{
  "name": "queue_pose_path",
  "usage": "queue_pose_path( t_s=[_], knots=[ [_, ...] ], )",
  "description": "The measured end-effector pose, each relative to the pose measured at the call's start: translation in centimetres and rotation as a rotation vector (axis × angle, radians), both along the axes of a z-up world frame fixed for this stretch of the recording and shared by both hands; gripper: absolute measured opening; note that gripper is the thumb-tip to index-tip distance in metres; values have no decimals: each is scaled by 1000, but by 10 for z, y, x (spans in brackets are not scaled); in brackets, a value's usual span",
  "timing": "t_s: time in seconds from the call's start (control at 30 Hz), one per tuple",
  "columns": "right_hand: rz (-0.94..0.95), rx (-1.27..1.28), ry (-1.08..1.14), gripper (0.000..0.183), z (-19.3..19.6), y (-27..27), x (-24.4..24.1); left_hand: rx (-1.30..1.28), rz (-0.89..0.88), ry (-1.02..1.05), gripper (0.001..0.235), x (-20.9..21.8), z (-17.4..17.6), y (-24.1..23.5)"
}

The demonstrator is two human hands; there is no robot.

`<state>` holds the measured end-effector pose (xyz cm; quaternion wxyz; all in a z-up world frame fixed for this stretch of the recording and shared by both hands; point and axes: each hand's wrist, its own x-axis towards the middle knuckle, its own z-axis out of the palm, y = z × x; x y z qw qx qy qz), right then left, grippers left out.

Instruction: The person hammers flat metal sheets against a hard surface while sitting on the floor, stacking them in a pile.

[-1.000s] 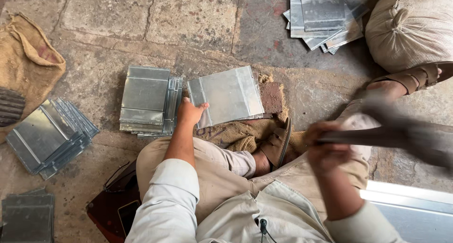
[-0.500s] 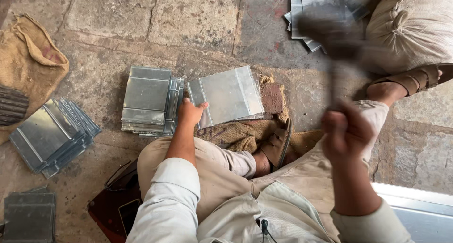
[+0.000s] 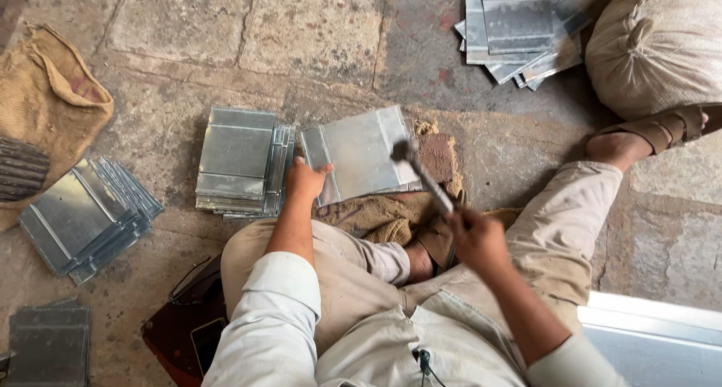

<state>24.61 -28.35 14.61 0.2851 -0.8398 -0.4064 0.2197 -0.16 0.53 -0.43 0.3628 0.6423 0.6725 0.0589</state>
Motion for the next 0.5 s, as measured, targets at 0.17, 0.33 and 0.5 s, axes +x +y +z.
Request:
queue_pose_path(
  t_s=[0.17,0.33,0.5],
  knots=[
    [188,652,-21,26,83,6,21,63,3,-19,87,-1,1,1],
    [259,1131,15,35,69,-1,22,37,18,-26,88,0,2,-2],
    [302,773,30,26,-16,-17,-9,85,11,-38,90,1,5,-4]
  ],
)
